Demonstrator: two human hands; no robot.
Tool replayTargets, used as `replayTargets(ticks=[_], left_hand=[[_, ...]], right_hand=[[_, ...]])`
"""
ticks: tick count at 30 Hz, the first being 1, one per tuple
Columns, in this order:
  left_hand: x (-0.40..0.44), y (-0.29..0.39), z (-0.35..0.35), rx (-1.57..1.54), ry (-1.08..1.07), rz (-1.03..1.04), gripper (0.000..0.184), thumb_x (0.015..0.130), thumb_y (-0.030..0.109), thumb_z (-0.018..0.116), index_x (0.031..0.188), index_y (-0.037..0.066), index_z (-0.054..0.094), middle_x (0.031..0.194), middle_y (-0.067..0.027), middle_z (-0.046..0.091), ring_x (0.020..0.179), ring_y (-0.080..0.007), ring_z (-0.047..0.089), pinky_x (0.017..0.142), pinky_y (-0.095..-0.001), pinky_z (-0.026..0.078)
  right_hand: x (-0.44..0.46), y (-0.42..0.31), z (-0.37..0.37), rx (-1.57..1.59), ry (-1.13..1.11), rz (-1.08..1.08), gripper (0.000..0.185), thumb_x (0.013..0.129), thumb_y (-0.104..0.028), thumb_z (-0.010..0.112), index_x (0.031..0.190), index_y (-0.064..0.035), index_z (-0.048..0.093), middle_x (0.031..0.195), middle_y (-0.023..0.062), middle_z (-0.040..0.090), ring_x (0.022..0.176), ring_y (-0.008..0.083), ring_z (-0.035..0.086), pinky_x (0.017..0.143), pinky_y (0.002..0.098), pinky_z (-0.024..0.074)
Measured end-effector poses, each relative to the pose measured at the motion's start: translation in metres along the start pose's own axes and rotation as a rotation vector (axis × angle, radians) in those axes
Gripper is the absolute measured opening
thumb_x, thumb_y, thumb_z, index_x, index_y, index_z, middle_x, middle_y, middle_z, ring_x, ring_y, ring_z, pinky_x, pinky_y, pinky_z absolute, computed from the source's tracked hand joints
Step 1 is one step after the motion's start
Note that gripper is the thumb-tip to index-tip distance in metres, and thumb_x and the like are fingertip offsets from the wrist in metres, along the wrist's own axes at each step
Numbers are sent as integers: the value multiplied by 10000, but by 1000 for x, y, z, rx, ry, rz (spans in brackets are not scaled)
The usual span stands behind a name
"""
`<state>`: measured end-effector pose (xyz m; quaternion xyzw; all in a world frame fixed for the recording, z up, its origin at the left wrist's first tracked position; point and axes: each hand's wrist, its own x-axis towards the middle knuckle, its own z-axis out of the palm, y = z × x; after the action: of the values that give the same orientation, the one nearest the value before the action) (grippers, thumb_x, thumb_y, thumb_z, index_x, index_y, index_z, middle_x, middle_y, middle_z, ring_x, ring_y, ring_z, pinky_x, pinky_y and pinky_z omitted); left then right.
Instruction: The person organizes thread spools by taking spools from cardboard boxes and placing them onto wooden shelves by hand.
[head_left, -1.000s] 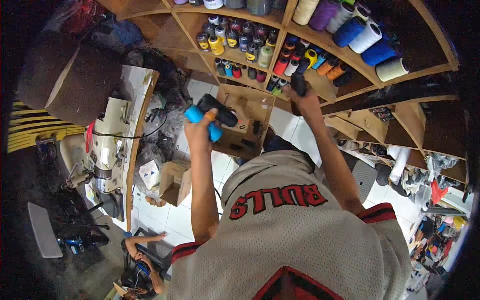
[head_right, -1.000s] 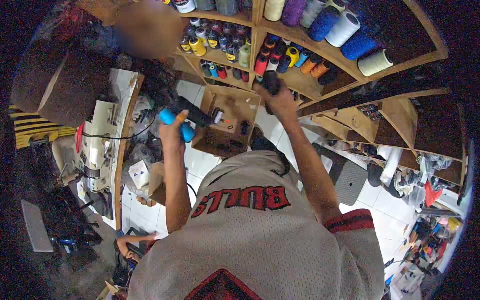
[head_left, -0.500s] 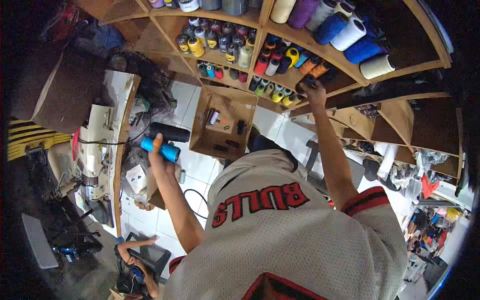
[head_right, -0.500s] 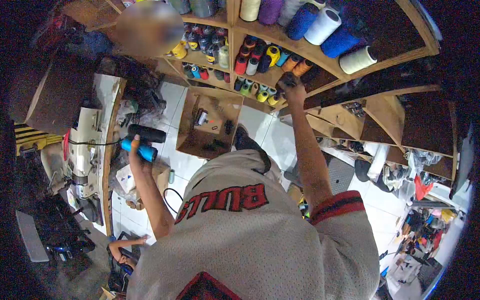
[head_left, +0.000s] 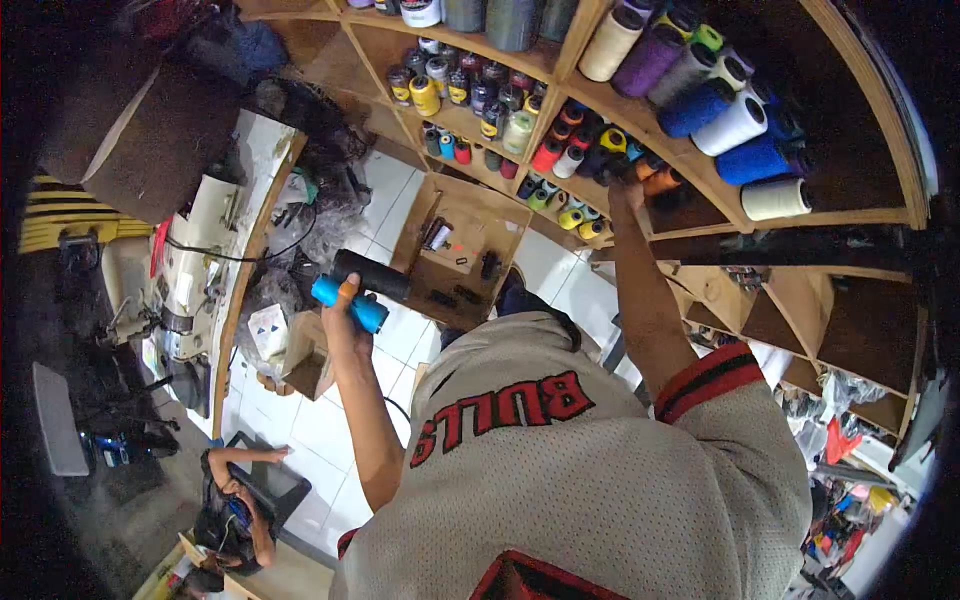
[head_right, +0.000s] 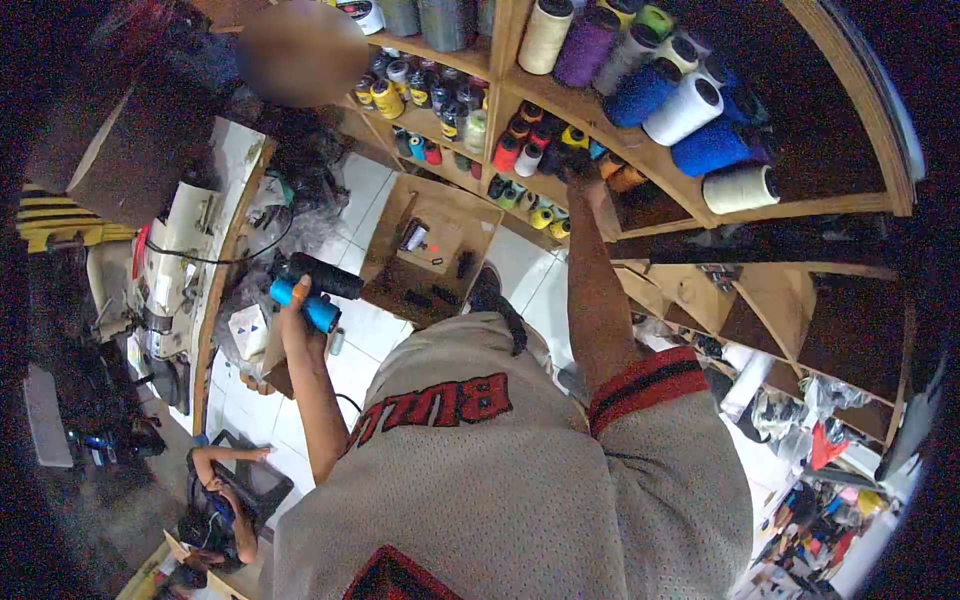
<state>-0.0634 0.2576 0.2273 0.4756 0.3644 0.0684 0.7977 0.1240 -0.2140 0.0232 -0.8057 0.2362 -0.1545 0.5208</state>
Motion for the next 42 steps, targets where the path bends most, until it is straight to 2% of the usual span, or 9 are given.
replayTargets(ticks=[10, 13, 15, 19, 21, 30, 36, 39, 42], left_hand=[[3, -23, 19, 68, -38, -98, 371, 705, 156, 738, 989, 67, 517, 834, -33, 559, 685, -177, 560, 594, -309, 493], [-2, -24, 43, -12, -139, -117, 347, 721, 121, 723, 994, 21, 533, 850, -65, 587, 709, -191, 586, 637, -311, 506], [2, -31, 49, -27, -200, -158, 362, 726, 111, 723, 1019, -8, 547, 863, -81, 602, 721, -187, 594, 643, -306, 506], [7, -53, 73, -44, -238, -246, 323, 721, 123, 725, 971, 15, 552, 804, -58, 586, 670, -175, 582, 602, -292, 495], [3, -60, 89, -42, -302, -264, 304, 726, 127, 723, 956, 24, 553, 794, -57, 587, 664, -172, 582, 591, -295, 495], [-1, -83, 123, 266, -462, -282, 375, 730, 86, 725, 1057, 20, 554, 896, -74, 627, 775, -186, 616, 655, -317, 508], [11, -106, 102, 124, -481, -427, 383, 735, 98, 708, 1071, -8, 558, 1006, -103, 624, 901, -211, 611, 757, -341, 509], [8, -104, 101, 71, -404, -431, 423, 712, 55, 724, 1084, -10, 533, 982, -123, 621, 874, -218, 616, 746, -328, 512], [7, -100, 100, 108, -381, -383, 424, 709, 54, 727, 1082, -10, 535, 968, -119, 623, 871, -215, 616, 743, -326, 512]], right_hand=[[17, 51, -3, -634, 8, -310, 323, 750, -306, 626, 1009, -112, 612, 952, 132, 642, 884, 327, 610, 743, 423, 483], [6, 98, 4, -1125, -356, -603, 318, 740, -209, 614, 1027, -73, 610, 940, 116, 637, 854, 283, 607, 777, 390, 476], [-2, 92, -15, -829, -589, -716, 178, 821, -162, 554, 953, -60, 615, 875, 105, 640, 846, 253, 623, 724, 431, 477], [-128, -137, -26, 530, -1004, 484, 503, 800, -243, 651, 1218, -27, 473, 1133, 84, 580, 1011, 220, 577, 891, 393, 482], [-155, -168, -22, 528, -1260, 473, 496, 845, -233, 614, 1278, -63, 442, 1153, 130, 548, 1069, 212, 543, 879, 414, 480], [-155, -182, -77, 302, -967, 301, 446, 772, -237, 692, 1140, -23, 560, 983, 141, 638, 840, 172, 622, 733, 288, 509], [-58, -143, -162, -775, -439, -295, 348, 730, -225, 703, 1008, -48, 592, 949, 89, 639, 842, 206, 621, 751, 330, 488], [-12, -105, -143, -306, -427, -369, 369, 697, -202, 701, 1002, -27, 589, 903, 140, 630, 827, 299, 602, 752, 380, 466], [13, -92, -118, -503, -280, -653, 378, 692, -181, 689, 1016, -22, 575, 910, 165, 615, 847, 333, 584, 789, 411, 456]])
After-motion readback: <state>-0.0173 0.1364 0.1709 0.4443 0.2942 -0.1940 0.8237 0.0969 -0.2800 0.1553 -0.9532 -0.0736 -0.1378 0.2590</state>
